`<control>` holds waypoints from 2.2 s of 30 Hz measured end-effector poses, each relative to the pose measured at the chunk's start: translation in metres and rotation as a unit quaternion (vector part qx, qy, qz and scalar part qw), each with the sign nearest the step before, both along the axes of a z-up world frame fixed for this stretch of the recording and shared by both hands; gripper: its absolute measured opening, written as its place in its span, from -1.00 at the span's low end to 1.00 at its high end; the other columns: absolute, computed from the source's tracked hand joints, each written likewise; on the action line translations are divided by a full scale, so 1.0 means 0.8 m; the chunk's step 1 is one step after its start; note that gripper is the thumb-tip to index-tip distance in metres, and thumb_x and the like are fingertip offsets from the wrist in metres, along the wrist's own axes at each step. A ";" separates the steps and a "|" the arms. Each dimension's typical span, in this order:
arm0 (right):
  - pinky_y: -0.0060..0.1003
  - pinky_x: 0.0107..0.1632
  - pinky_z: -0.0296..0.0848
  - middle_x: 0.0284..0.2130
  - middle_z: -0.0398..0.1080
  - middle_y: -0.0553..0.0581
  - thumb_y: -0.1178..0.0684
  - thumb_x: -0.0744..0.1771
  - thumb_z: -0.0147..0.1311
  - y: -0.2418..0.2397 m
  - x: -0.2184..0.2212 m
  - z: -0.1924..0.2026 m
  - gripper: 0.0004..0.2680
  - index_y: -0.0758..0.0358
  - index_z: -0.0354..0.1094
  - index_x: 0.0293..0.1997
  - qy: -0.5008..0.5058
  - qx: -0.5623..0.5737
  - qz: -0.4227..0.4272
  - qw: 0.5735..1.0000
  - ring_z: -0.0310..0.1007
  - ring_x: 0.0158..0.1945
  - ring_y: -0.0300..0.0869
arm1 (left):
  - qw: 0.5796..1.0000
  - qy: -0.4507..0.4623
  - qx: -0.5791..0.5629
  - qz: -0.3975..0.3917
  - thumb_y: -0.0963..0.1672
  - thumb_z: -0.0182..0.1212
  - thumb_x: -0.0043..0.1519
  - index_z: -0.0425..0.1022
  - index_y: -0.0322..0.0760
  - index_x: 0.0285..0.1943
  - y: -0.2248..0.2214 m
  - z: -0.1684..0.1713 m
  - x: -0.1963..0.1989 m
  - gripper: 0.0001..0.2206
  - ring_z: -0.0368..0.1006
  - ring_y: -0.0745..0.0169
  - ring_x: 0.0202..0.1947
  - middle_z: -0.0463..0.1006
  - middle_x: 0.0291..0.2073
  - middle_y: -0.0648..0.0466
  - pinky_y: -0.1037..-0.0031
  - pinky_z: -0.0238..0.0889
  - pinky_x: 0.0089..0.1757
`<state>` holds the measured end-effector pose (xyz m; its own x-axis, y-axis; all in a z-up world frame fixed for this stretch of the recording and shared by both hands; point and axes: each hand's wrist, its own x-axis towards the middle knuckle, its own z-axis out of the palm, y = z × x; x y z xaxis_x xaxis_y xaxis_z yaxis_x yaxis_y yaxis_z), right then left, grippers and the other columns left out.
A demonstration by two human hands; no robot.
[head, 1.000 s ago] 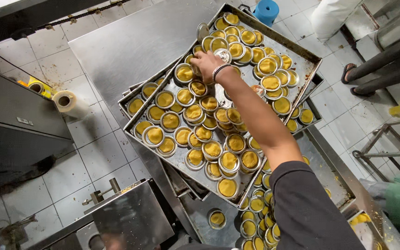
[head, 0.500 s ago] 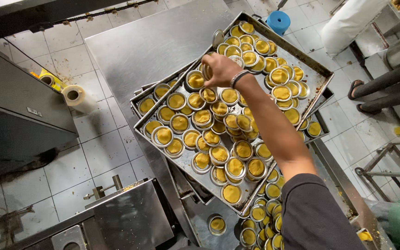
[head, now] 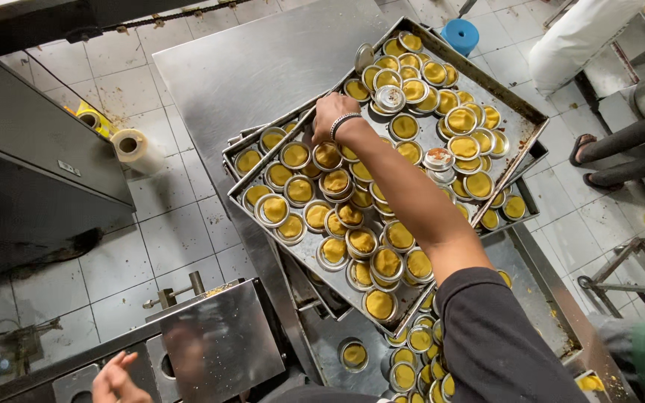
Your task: The person picks up metal tins from a stack and places them into the indentations of a moving conveyor belt, then moves to a large tray and picks up small yellow pies by hand to place them into the tins on the tray.
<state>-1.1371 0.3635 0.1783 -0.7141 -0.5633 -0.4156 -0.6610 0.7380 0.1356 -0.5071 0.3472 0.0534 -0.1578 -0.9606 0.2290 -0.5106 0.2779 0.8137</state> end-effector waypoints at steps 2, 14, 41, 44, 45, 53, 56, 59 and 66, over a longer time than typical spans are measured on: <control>-0.14 -0.17 0.55 -0.17 0.56 0.08 -0.37 0.06 0.48 0.005 0.003 0.005 -0.62 -0.16 0.58 -0.21 -0.004 0.001 0.004 1.000 0.58 -0.08 -0.02 | 0.998 -0.017 -0.033 -0.056 -0.17 -0.09 0.60 0.54 -0.55 0.13 0.003 0.061 -0.064 -0.72 0.47 0.03 -0.07 0.60 -0.09 -0.18 0.33 0.27 0.03; -0.19 -0.24 0.71 -0.38 0.52 0.12 -0.19 0.29 0.19 0.189 0.042 0.083 -0.67 0.13 0.38 0.07 -0.478 -0.627 -0.302 0.536 0.62 -0.32 -0.13 | 0.826 -0.216 -0.182 -0.488 -0.12 0.38 0.12 0.44 -0.27 0.31 -0.016 0.143 -0.385 -0.48 0.36 -0.26 0.14 0.44 0.13 -0.21 0.09 0.32 0.06; 0.02 -0.28 0.67 -0.05 0.29 0.64 -0.26 0.27 0.08 0.454 0.150 -0.089 -0.37 0.47 0.00 0.33 -0.587 -0.739 -0.155 0.292 0.50 -0.02 0.31 | 0.620 -0.510 -0.193 -0.564 -0.08 0.48 -0.07 0.58 -0.17 0.11 -0.078 0.074 -0.626 -0.50 0.43 -0.15 0.13 0.56 0.03 -0.16 0.10 0.38 -0.05; 0.03 -0.29 0.64 -0.05 0.26 0.66 -0.24 0.27 0.10 0.450 0.151 -0.092 -0.38 0.47 0.00 0.33 -0.602 -0.743 -0.131 0.263 0.47 -0.03 0.36 | 0.586 -0.556 -0.233 -0.542 -0.03 0.48 -0.12 0.61 -0.05 0.09 -0.084 0.055 -0.627 -0.48 0.39 -0.07 0.14 0.55 0.06 -0.08 0.17 0.34 -0.05; 0.04 -0.27 0.63 -0.06 0.26 0.66 -0.23 0.27 0.10 0.448 0.151 -0.094 -0.38 0.46 0.00 0.33 -0.609 -0.742 -0.117 0.256 0.45 -0.02 0.37 | 0.571 -0.579 -0.239 -0.531 0.00 0.52 -0.22 0.63 0.02 0.07 -0.087 0.047 -0.627 -0.43 0.34 -0.06 0.16 0.53 0.11 -0.06 0.21 0.32 -0.04; -0.01 -0.35 0.57 -0.07 0.21 0.65 -0.33 0.27 0.06 0.459 0.142 -0.115 -0.36 0.42 0.00 0.33 -0.592 -0.766 -0.107 0.228 0.41 -0.06 0.35 | 0.696 -0.347 -0.094 -0.621 -0.03 0.53 0.00 0.45 -0.47 0.10 0.032 0.160 -0.682 -0.43 0.39 -0.54 0.08 0.35 0.02 -0.45 -0.08 0.41 -0.03; -0.01 -0.35 0.55 -0.06 0.22 0.65 -0.33 0.27 0.06 0.455 0.142 -0.107 -0.36 0.41 0.00 0.33 -0.594 -0.764 -0.106 0.229 0.40 -0.06 0.34 | 0.706 -0.327 -0.167 -0.606 -0.01 0.53 0.00 0.43 -0.42 0.11 0.059 0.113 -0.708 -0.42 0.38 -0.41 0.07 0.34 0.04 -0.35 -0.03 0.43 -0.06; -0.01 -0.34 0.53 -0.04 0.25 0.64 -0.33 0.26 0.08 0.453 0.141 -0.105 -0.37 0.38 0.02 0.34 -0.596 -0.764 -0.107 0.224 0.39 -0.05 0.31 | 0.726 -0.346 -0.179 -0.567 0.03 0.49 0.03 0.43 -0.38 0.10 0.066 0.073 -0.722 -0.43 0.35 -0.28 0.08 0.36 0.03 -0.26 -0.03 0.42 -0.09; -0.02 -0.36 0.50 -0.04 0.25 0.62 -0.34 0.26 0.08 0.456 0.138 -0.112 -0.36 0.37 0.01 0.33 -0.593 -0.770 -0.096 0.215 0.38 -0.08 0.27 | 0.701 -0.326 -0.119 -0.623 0.04 0.51 -0.14 0.54 -0.44 0.06 -0.003 0.110 -0.706 -0.36 0.52 -0.41 -0.02 0.59 -0.15 -0.37 -0.02 0.39 -0.02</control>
<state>-1.0267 0.7285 0.0891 -0.6922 -0.6920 0.2049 0.5049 -0.6673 -0.5476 -1.0723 0.3450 0.1415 -0.9861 0.0692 -0.1512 0.0074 0.9267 0.3756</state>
